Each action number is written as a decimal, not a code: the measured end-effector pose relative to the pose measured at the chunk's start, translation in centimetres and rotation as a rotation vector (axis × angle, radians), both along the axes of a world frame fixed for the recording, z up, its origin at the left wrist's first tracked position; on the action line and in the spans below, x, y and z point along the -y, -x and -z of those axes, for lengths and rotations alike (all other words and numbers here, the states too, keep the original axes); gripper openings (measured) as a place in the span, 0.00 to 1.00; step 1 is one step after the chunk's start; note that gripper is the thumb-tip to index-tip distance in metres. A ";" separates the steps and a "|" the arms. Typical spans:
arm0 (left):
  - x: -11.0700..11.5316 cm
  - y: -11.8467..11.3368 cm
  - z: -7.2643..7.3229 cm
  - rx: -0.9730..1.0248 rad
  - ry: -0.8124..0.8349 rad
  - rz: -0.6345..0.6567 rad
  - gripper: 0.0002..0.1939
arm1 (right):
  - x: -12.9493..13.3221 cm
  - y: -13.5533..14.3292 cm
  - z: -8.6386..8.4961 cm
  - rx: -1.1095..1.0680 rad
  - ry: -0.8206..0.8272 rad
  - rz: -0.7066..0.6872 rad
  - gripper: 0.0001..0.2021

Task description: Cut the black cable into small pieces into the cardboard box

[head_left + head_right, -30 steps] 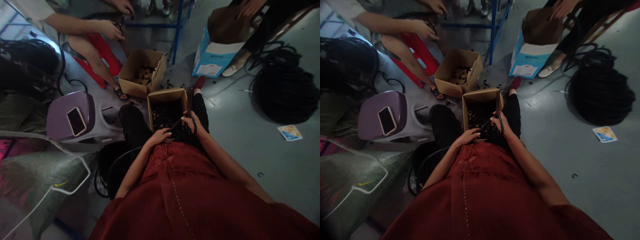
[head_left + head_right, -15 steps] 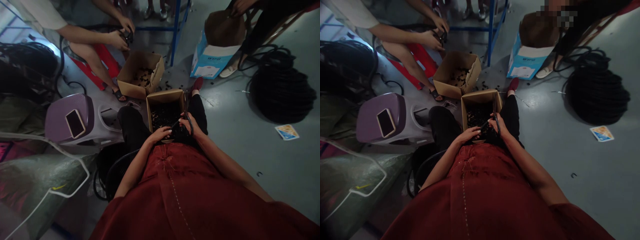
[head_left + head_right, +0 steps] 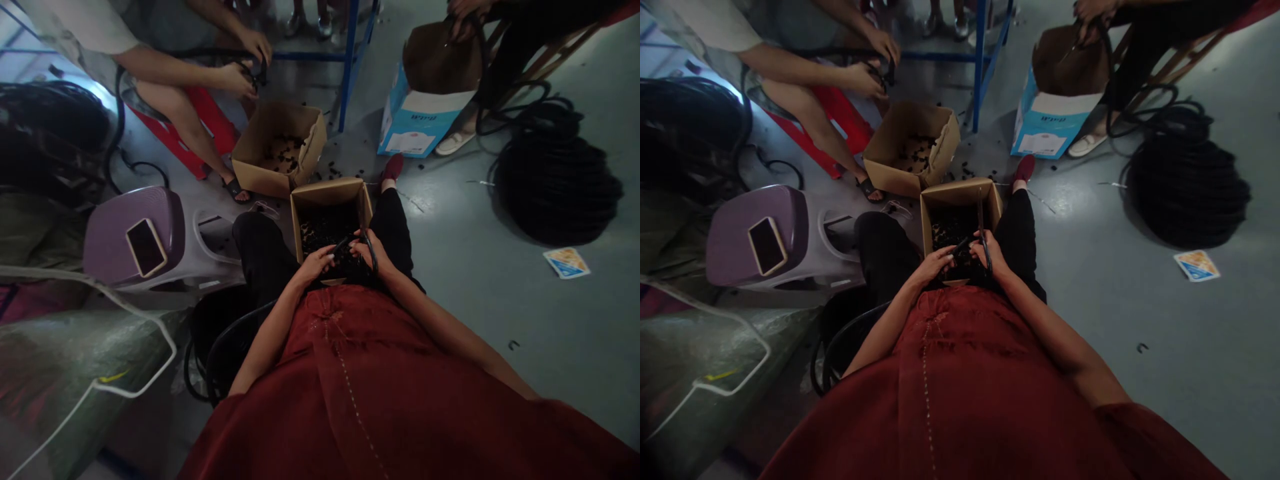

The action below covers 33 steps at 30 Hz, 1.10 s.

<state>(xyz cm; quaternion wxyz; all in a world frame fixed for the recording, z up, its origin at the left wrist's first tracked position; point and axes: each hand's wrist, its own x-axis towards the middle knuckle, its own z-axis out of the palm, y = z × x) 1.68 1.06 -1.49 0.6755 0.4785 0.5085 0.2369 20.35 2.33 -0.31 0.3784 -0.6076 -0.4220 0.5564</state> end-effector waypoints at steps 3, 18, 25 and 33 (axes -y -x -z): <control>-0.2 0.4 0.0 0.034 -0.032 -0.073 0.27 | 0.5 -0.3 0.4 0.044 -0.005 -0.028 0.18; -0.2 0.9 -0.7 0.135 0.003 -0.244 0.28 | 3.9 -1.5 -0.5 0.445 -0.055 -0.426 0.20; -0.3 0.9 -1.1 0.180 0.012 -0.264 0.29 | 3.9 -1.5 0.0 0.490 -0.040 -0.498 0.24; -0.3 0.9 -1.1 0.146 0.010 -0.255 0.28 | 3.8 -1.4 0.1 0.489 -0.042 -0.548 0.25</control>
